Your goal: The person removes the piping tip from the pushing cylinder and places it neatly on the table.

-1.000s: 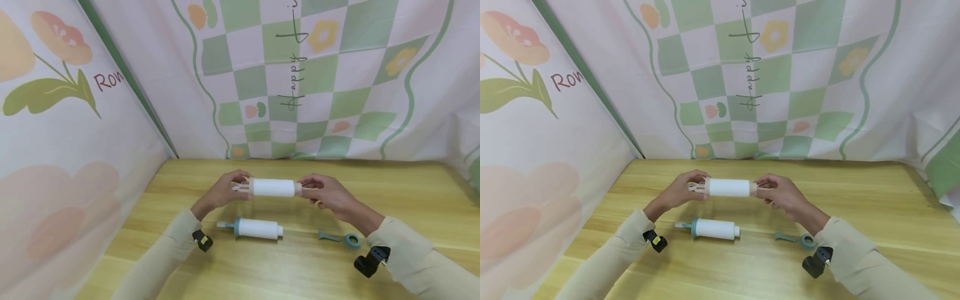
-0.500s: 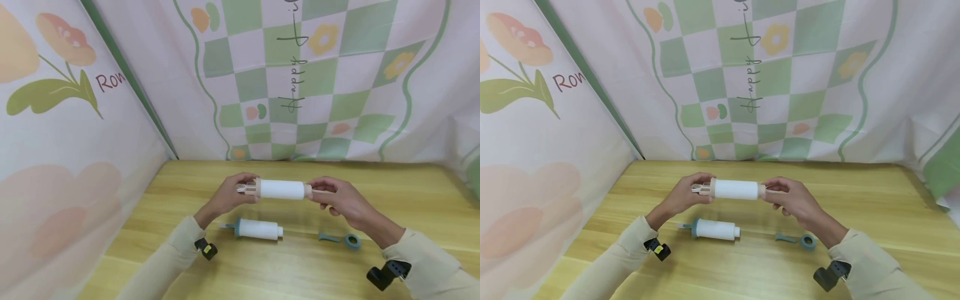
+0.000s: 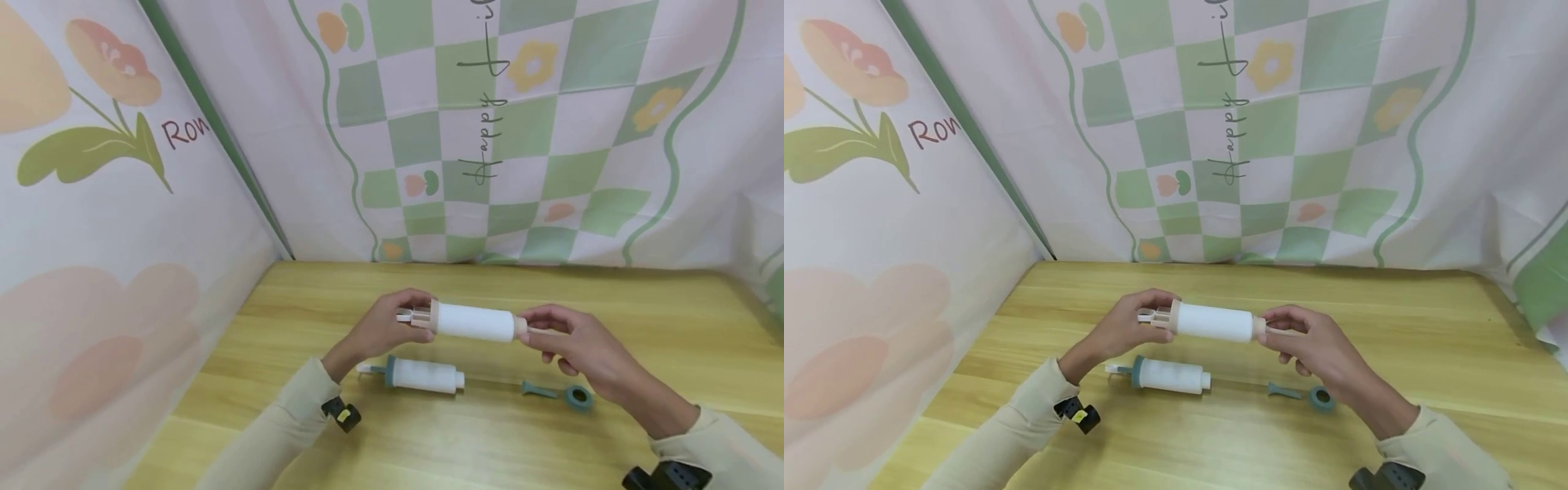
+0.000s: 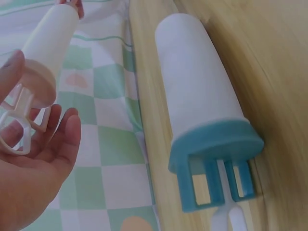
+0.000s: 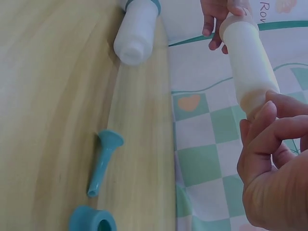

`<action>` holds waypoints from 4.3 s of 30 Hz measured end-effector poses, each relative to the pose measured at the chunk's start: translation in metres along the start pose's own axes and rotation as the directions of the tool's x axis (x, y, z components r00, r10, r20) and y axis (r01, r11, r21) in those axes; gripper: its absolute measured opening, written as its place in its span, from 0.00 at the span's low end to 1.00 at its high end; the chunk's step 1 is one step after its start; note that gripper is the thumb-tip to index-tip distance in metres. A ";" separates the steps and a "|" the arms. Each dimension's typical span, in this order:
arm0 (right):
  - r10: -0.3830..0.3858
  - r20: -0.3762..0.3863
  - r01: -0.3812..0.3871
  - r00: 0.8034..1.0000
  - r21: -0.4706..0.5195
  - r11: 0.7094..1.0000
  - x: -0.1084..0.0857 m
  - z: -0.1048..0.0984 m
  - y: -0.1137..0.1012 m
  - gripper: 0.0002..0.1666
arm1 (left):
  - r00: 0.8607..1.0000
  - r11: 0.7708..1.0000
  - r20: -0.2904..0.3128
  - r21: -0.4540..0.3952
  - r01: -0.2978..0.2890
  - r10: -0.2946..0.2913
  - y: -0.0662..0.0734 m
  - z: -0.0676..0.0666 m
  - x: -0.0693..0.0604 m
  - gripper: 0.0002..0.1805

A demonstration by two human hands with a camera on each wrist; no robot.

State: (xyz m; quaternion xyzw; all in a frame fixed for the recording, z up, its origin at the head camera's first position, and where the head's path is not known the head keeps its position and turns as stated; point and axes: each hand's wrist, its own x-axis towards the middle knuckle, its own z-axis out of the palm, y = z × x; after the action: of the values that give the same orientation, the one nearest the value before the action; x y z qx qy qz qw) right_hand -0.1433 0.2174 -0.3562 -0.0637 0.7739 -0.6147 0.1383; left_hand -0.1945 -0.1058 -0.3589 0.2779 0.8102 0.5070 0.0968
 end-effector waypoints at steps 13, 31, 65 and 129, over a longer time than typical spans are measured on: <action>-0.013 -0.024 0.014 1.000 0.022 1.000 -0.011 -0.001 0.009 0.28 | 0.999 0.999 0.003 -0.023 -0.036 0.036 0.004 0.009 -0.006 0.31; -0.050 -0.074 0.049 0.996 -0.025 0.999 -0.021 0.007 0.007 0.27 | 0.995 0.979 -0.054 -0.183 -0.090 0.081 -0.002 0.018 -0.012 0.29; -0.165 -0.105 0.155 0.981 -0.092 0.984 -0.015 0.022 0.014 0.19 | 0.984 0.983 -0.144 -0.135 -0.126 0.106 -0.006 0.023 -0.017 0.26; -0.201 -0.094 0.189 0.975 -0.125 0.974 -0.015 0.022 0.018 0.23 | 0.980 0.980 -0.148 -0.127 -0.153 0.134 -0.016 0.021 -0.022 0.26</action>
State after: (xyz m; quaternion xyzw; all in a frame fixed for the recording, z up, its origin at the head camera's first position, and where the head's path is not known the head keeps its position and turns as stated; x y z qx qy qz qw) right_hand -0.1215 0.2052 -0.3762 -0.1145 0.8045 -0.5819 0.0320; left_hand -0.1728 -0.1066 -0.3855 0.2924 0.7557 0.5855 0.0223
